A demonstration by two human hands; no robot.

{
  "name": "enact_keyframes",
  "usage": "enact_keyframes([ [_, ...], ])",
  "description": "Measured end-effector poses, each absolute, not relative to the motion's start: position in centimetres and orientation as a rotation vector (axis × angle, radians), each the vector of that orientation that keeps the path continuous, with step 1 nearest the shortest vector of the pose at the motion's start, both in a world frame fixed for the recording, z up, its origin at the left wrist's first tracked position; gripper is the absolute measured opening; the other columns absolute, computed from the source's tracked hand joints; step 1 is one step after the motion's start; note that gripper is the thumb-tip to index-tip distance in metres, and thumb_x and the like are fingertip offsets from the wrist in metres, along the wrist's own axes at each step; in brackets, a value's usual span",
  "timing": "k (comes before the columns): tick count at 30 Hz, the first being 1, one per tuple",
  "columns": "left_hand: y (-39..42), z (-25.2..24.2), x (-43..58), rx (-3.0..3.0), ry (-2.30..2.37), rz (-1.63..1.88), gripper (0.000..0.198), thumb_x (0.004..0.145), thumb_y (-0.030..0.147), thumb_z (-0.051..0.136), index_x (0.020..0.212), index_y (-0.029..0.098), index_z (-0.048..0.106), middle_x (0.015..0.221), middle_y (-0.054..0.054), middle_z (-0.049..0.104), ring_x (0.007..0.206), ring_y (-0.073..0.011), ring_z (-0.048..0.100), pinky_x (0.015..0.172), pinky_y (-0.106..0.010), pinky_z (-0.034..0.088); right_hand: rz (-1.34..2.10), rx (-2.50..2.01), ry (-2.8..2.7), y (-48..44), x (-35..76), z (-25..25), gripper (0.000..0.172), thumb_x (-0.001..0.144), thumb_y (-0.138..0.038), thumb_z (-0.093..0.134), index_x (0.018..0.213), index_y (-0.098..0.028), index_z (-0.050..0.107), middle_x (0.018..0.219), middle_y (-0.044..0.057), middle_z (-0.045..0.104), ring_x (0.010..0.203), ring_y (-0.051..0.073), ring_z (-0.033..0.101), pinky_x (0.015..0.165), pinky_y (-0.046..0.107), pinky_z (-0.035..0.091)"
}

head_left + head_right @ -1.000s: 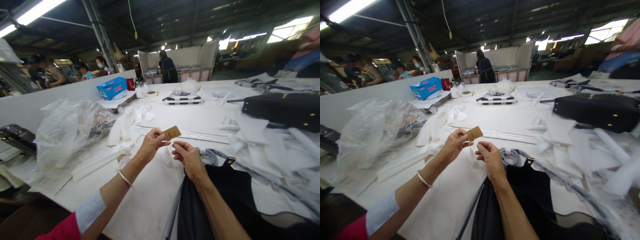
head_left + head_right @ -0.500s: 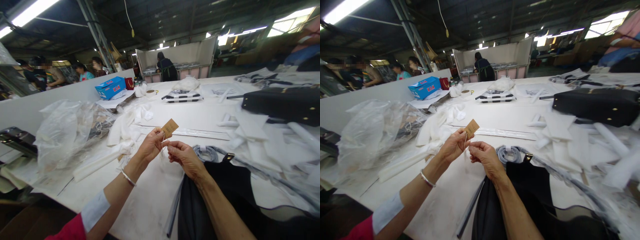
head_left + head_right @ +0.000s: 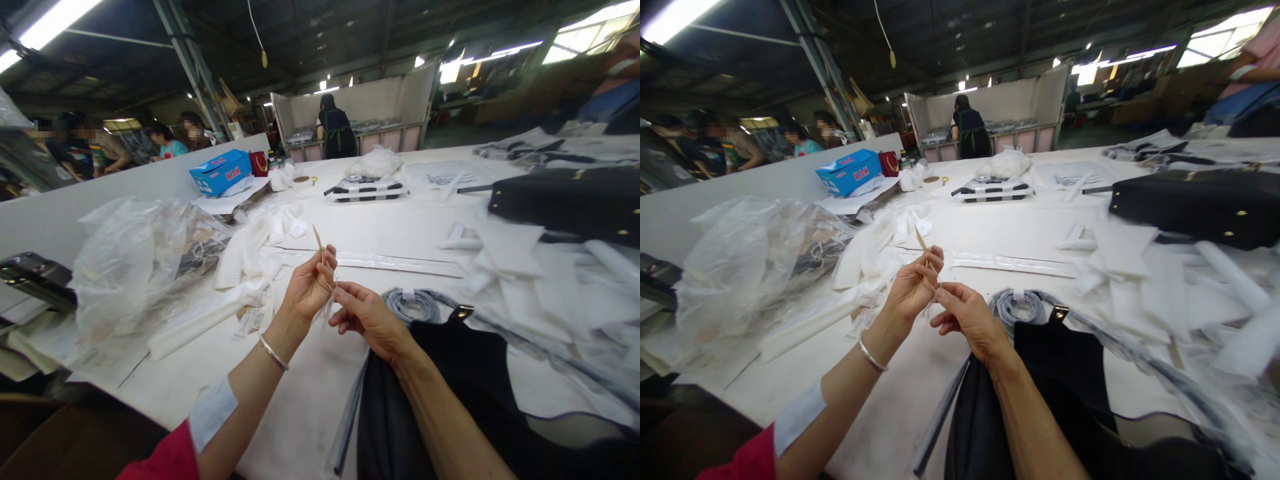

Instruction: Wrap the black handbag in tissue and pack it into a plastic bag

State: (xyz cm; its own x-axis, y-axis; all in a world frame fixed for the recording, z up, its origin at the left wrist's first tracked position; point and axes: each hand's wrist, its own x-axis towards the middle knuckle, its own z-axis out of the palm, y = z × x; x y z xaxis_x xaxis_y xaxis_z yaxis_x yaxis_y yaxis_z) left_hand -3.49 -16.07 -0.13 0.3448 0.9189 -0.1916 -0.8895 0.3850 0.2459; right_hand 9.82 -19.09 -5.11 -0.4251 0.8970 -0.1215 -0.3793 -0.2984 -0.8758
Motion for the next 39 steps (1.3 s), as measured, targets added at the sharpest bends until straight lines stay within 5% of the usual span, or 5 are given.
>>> enact_keyframes([
  [5,-16.7,-0.6,-3.2,0.241,0.220,1.296,0.028,0.100,0.006,0.028,0.087,0.014,0.052,0.071,0.002,0.049,0.043,0.0012,0.041,0.033,-0.002,0.029,1.805,-0.833,-1.052,-19.2,9.9,-5.3,0.046,0.068,-0.048,0.083,0.095,-0.015,0.067,0.060,-0.004,0.058,0.048,0.007,0.050,0.047,0.019,0.039],
  [13,-16.0,-2.5,-4.3,0.539,0.443,1.494,0.011,0.098,0.026,0.050,0.093,0.022,0.058,0.061,0.006,0.040,0.041,-0.0070,0.023,0.034,-0.019,0.026,1.662,-0.927,-1.101,-19.1,9.7,-5.2,0.039,0.063,-0.042,0.083,0.087,-0.016,0.068,0.057,-0.004,0.057,0.048,0.008,0.049,0.047,0.021,0.037],
  [21,-14.1,-4.1,-6.0,0.767,0.636,1.547,0.021,0.087,0.041,0.064,0.090,0.020,0.062,0.091,-0.002,0.063,0.078,-0.0117,0.057,0.067,-0.021,0.048,1.635,-0.962,-0.981,-19.0,9.7,-5.1,0.038,0.059,-0.039,0.086,0.082,-0.015,0.068,0.062,0.000,0.064,0.055,0.013,0.060,0.052,0.024,0.049],
  [27,-15.4,-2.7,-6.1,1.387,1.158,1.811,0.010,0.087,0.031,0.065,0.088,0.021,0.068,0.102,-0.002,0.066,0.104,-0.0165,0.056,0.097,-0.024,0.038,1.564,-0.973,-0.859,-18.9,9.8,-4.9,0.047,0.055,-0.041,0.088,0.087,-0.015,0.065,0.068,0.002,0.069,0.059,0.015,0.064,0.054,0.025,0.052],
  [39,-16.6,-2.2,-5.0,1.774,1.146,1.157,0.013,0.084,0.032,0.066,0.089,0.021,0.073,0.089,-0.003,0.069,0.089,-0.0205,0.059,0.087,-0.028,0.041,1.492,-1.025,-0.765,-18.8,10.4,-4.3,0.045,0.058,-0.051,0.081,0.078,-0.018,0.059,0.055,0.000,0.063,0.045,0.014,0.061,0.038,0.019,0.040],
])
